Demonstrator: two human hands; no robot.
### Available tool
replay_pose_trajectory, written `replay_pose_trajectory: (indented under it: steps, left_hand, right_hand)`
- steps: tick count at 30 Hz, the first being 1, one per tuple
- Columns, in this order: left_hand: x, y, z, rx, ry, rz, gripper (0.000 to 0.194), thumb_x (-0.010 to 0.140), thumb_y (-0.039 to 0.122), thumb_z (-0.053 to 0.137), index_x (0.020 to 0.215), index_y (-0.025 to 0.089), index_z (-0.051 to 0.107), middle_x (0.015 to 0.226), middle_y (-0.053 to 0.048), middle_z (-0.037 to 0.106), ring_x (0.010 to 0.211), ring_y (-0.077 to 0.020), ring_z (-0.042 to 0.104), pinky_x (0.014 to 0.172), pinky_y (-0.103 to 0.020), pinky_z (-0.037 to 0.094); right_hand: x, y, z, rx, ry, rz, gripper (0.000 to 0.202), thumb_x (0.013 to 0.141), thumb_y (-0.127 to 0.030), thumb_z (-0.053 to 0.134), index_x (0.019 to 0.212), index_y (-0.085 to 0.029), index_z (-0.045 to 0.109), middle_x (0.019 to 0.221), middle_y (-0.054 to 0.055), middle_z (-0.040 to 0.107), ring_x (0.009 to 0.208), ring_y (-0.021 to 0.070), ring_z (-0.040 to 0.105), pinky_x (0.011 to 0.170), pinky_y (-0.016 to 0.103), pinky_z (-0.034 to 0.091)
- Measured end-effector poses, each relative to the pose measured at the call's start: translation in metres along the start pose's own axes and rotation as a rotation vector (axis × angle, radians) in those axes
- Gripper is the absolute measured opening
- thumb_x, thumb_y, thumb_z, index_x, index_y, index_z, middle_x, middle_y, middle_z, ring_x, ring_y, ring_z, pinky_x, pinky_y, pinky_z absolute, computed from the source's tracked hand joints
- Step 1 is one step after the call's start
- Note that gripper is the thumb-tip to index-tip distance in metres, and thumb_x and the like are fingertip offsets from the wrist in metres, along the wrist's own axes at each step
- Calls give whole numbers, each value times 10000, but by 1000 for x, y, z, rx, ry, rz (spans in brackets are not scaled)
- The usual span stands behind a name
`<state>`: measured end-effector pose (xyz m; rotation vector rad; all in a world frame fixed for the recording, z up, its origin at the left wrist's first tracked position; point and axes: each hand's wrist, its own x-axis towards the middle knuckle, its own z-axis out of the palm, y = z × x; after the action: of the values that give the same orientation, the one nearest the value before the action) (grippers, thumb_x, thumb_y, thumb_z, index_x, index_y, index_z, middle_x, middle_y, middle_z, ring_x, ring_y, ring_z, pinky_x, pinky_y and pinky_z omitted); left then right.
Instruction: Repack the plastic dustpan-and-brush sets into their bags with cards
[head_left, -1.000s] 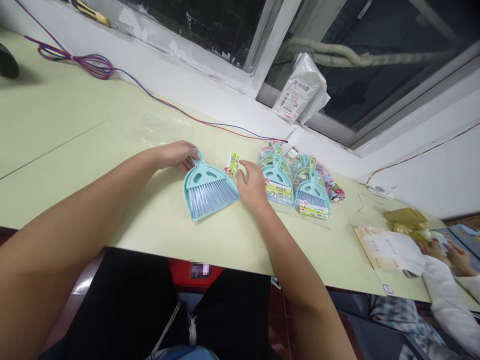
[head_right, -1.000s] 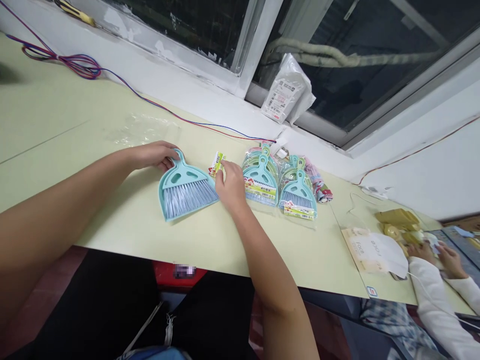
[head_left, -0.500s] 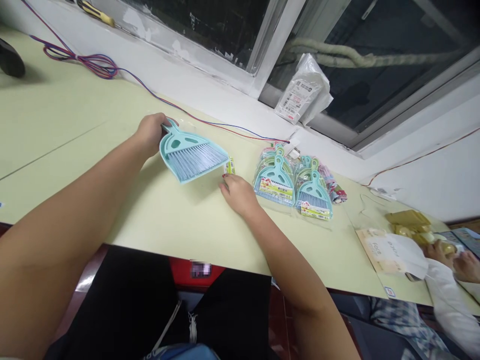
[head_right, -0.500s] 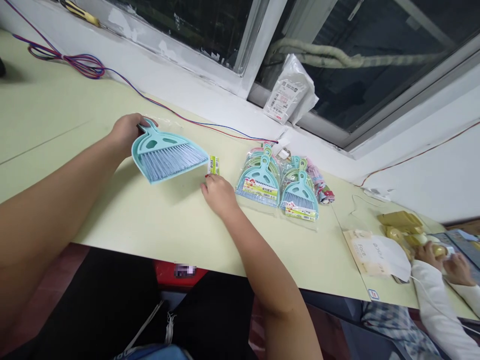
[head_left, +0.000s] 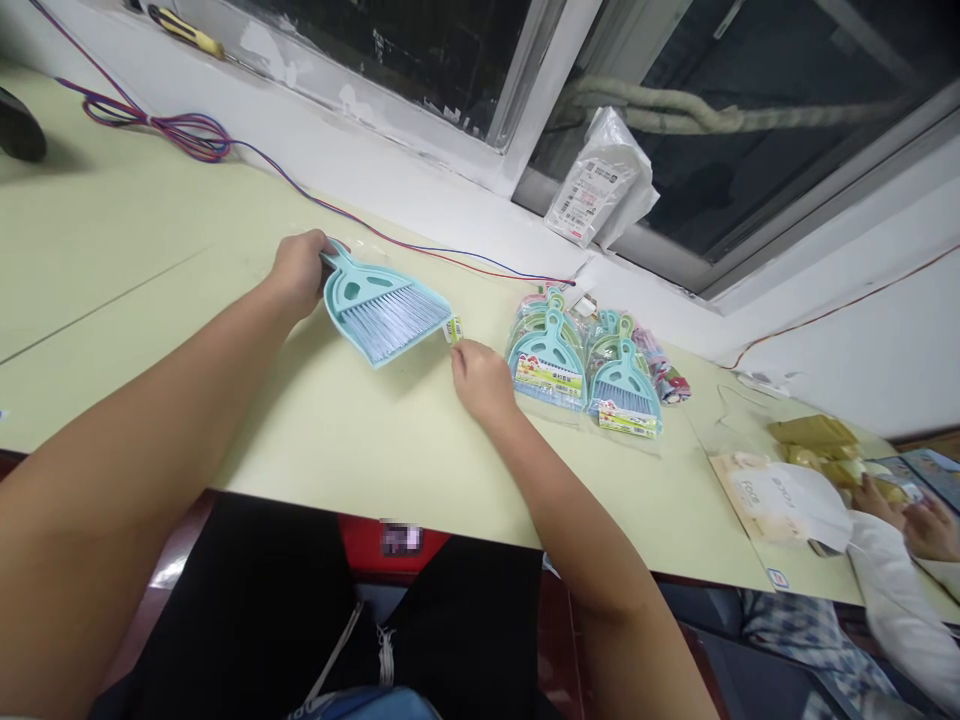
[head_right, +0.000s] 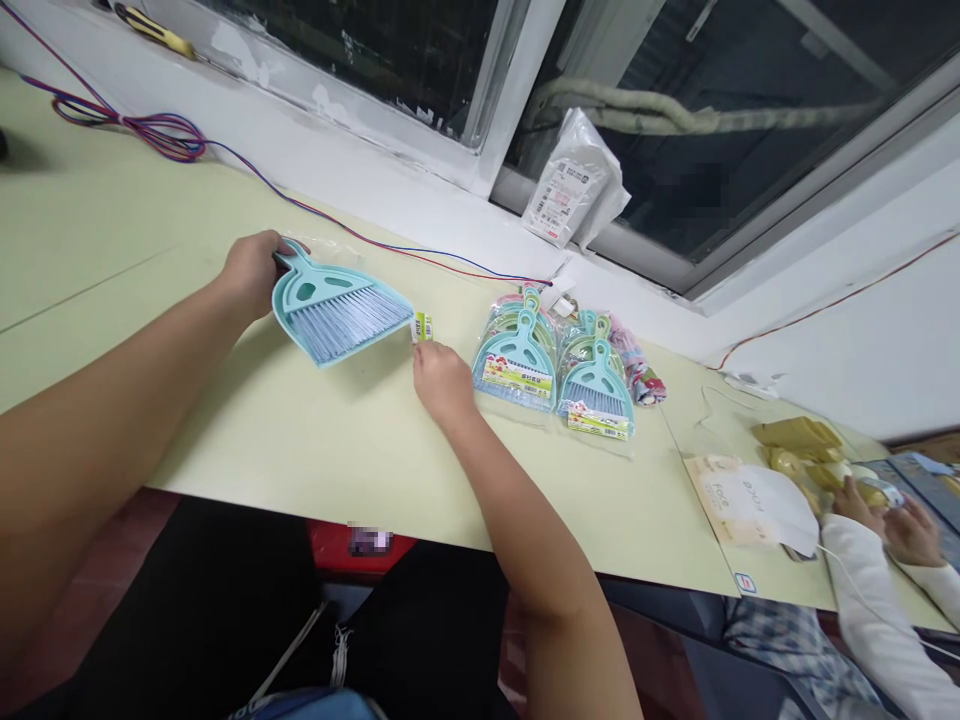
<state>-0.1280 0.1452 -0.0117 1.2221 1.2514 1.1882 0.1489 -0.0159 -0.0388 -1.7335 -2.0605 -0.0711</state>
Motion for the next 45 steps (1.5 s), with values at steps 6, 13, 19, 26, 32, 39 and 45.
replay_pose_trajectory:
  steps: [6, 13, 19, 26, 32, 39, 45]
  left_hand:
    - [-11, 5, 14, 59, -39, -66, 187, 815, 323, 539, 924, 171, 543, 699, 7, 556, 659, -125, 550, 673, -310, 477]
    - [-29, 5, 35, 131, -238, -24, 254, 728, 305, 563, 938, 176, 624, 652, -49, 639, 616, -201, 649, 616, -349, 526]
    - [-37, 5, 44, 184, -314, -27, 249, 706, 251, 554, 932, 177, 629, 711, -84, 699, 572, -215, 654, 576, -348, 531]
    - [-39, 6, 45, 161, -274, -63, 202, 690, 160, 535, 879, 182, 604, 654, -43, 637, 489, -188, 604, 489, -294, 484]
    - [-36, 0, 43, 276, -260, -3, 228, 715, 171, 538, 915, 162, 648, 574, -15, 532, 487, -190, 593, 451, -266, 424]
    - [-32, -3, 39, 386, -302, 13, 341, 712, 245, 550, 1003, 151, 701, 694, -78, 679, 488, -187, 577, 447, -284, 413]
    - [-36, 5, 39, 582, -314, -28, 513, 702, 285, 564, 1168, 146, 728, 613, -85, 637, 565, -241, 614, 529, -334, 467]
  right_hand:
    - [7, 23, -16, 391, 435, 232, 278, 1030, -378, 417, 1102, -194, 612, 1067, 87, 713, 998, 203, 693, 877, 354, 561]
    - [3, 10, -25, 496, 551, 167, 332, 1031, -397, 420, 1208, -205, 625, 1190, 107, 706, 1101, 206, 698, 977, 398, 586]
    - [-7, -5, -7, 298, 285, -148, 412, 1000, -159, 368, 1223, -230, 707, 1262, 58, 737, 1211, 190, 682, 1098, 401, 535]
    - [-7, -1, 7, 292, 210, -284, 382, 971, -111, 476, 1188, -257, 754, 1253, 28, 750, 1176, 181, 706, 1065, 353, 561]
    - [-9, -5, 6, 283, 155, -331, 364, 1002, -134, 490, 1231, -254, 745, 1239, 26, 757, 1169, 181, 709, 1064, 339, 557]
    - [-9, -3, 8, 215, 89, -351, 365, 1006, -120, 487, 1262, -218, 728, 1260, 58, 748, 1166, 203, 709, 1062, 360, 552]
    - [-13, -8, -1, 127, 10, -380, 303, 1028, -177, 505, 1193, -218, 755, 1200, 52, 772, 1084, 215, 728, 982, 357, 561]
